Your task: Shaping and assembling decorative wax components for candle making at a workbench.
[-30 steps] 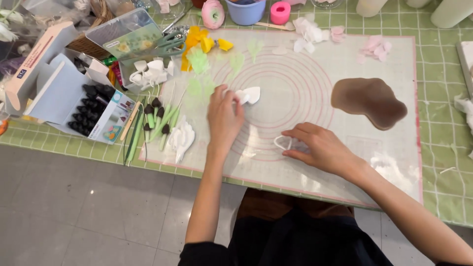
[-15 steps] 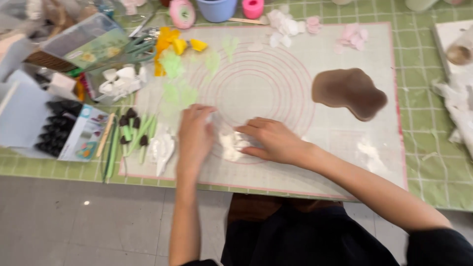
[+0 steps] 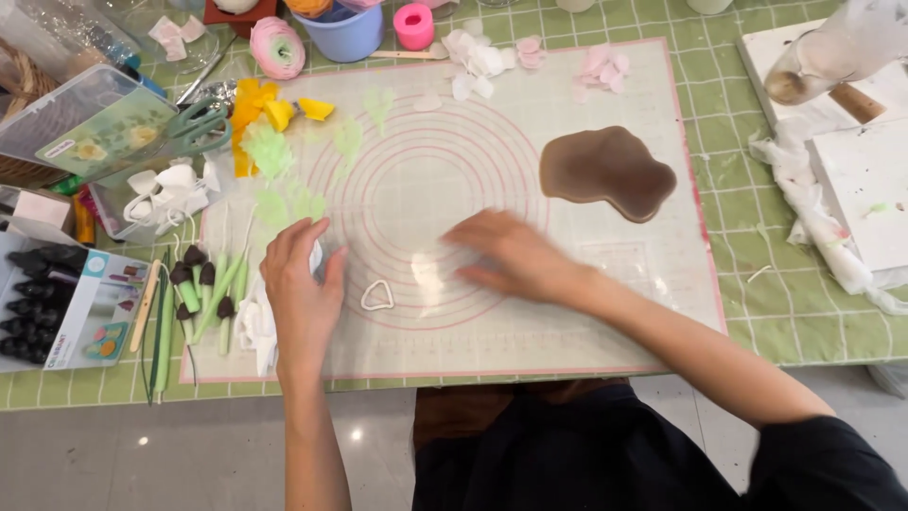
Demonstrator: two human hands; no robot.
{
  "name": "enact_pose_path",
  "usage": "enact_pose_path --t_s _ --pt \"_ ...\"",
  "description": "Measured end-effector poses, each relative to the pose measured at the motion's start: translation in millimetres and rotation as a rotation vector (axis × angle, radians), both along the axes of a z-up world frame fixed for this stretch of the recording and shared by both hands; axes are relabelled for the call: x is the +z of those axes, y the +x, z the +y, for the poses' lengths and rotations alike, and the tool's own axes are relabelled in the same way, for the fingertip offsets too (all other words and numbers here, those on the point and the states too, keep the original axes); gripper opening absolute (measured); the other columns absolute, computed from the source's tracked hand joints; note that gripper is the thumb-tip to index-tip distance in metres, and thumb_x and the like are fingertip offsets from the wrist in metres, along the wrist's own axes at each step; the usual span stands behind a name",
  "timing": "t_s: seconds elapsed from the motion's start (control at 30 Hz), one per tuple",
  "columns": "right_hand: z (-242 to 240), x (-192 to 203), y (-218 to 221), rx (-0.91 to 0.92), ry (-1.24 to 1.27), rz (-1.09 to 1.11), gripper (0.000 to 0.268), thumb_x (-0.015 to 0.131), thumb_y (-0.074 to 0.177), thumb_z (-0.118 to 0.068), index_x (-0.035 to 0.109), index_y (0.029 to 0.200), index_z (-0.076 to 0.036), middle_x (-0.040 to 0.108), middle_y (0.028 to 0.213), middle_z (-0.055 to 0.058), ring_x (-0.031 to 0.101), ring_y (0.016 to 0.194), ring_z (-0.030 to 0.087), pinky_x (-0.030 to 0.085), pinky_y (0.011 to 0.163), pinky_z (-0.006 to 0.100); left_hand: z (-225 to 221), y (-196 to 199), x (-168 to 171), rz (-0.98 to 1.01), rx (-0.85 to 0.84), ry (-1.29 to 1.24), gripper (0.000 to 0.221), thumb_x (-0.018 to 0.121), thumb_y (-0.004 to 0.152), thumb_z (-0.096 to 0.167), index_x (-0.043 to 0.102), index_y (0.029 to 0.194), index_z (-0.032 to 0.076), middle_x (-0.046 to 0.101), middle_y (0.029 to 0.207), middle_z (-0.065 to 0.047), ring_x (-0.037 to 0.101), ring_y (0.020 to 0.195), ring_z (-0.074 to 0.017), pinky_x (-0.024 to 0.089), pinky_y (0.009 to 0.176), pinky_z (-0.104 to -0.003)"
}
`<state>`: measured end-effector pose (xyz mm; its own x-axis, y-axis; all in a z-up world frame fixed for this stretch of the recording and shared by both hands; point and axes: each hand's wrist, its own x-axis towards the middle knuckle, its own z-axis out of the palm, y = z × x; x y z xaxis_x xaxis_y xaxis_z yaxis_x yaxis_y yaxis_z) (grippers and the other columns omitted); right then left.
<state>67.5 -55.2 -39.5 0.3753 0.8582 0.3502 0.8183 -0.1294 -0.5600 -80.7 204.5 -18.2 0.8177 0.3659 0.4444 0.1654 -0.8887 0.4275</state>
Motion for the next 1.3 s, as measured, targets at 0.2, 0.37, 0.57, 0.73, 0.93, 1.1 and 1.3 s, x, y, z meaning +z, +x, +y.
enact_pose_path --t_s 0.2,0.37,0.57,0.73,0.93,1.1,1.3 --pt "-110 -5 53 -0.428 -0.062 -0.186 0.067 0.069 0.098 -0.036 0.048 0.149 0.001 0.051 0.154 0.021 0.043 0.147 0.037 0.033 0.122 0.047 -66 52 8 -0.072 -0.323 -0.314 0.028 0.068 0.098 0.015 0.068 0.124 0.005 0.069 0.127 -0.014 0.064 0.122 -0.0324 0.048 0.107 -0.043" --pt "-149 -15 44 -0.508 -0.284 -0.217 0.095 0.056 0.097 -0.055 0.023 0.158 0.01 0.024 0.163 0.032 0.015 0.156 0.041 0.012 0.125 0.054 -142 107 -41 0.039 -0.571 -0.062 0.061 0.067 0.098 0.03 0.049 0.148 0.001 0.051 0.153 -0.019 0.043 0.146 -0.0344 0.026 0.122 -0.054" --pt "-172 -24 30 -0.602 -0.366 -0.181 0.094 0.052 0.095 -0.058 0.023 0.16 0.003 0.017 0.166 0.032 0.005 0.157 0.043 0.006 0.123 0.058 -167 125 -55 0.143 -0.711 0.037 0.098 0.059 0.093 0.061 0.017 0.163 0.008 0.028 0.169 -0.014 0.019 0.158 -0.0314 0.007 0.124 -0.064" --pt "-176 -30 28 -0.635 -0.429 -0.158 0.088 0.052 0.094 -0.058 0.027 0.16 -0.005 0.015 0.167 0.029 0.004 0.157 0.043 0.005 0.124 0.058 -166 128 -65 0.15 -0.726 0.063 0.107 0.053 0.091 0.068 0.002 0.164 0.009 0.024 0.17 -0.01 0.015 0.159 -0.0324 0.001 0.122 -0.072" --pt "-181 -21 26 -0.624 -0.299 -0.091 0.09 0.056 0.095 -0.05 0.022 0.161 0.0 0.015 0.167 0.03 0.008 0.157 0.044 0.011 0.126 0.053 -166 126 -63 0.166 -0.694 0.055 0.106 0.051 0.091 0.07 0.002 0.165 0.013 0.019 0.172 -0.009 0.014 0.16 -0.0323 0.001 0.123 -0.072" --pt "-194 -26 31 -0.715 -0.271 -0.016 0.088 0.055 0.1 -0.045 0.018 0.161 0.006 0.017 0.167 0.031 0.011 0.158 0.044 0.015 0.126 0.051 -167 128 -66 0.165 -0.685 0.03 0.105 0.051 0.091 0.07 0.004 0.165 0.012 0.016 0.173 -0.011 0.013 0.16 -0.033 0.004 0.122 -0.072" --pt "-191 -25 37 -0.741 -0.339 -0.039 0.091 0.059 0.097 -0.049 0.021 0.159 0.006 0.02 0.165 0.031 0.012 0.157 0.043 0.016 0.125 0.051 -167 127 -64 0.238 -0.693 0.04 0.106 0.053 0.092 0.069 0.003 0.165 0.01 0.021 0.172 -0.008 0.018 0.16 -0.0292 0.002 0.125 -0.072"
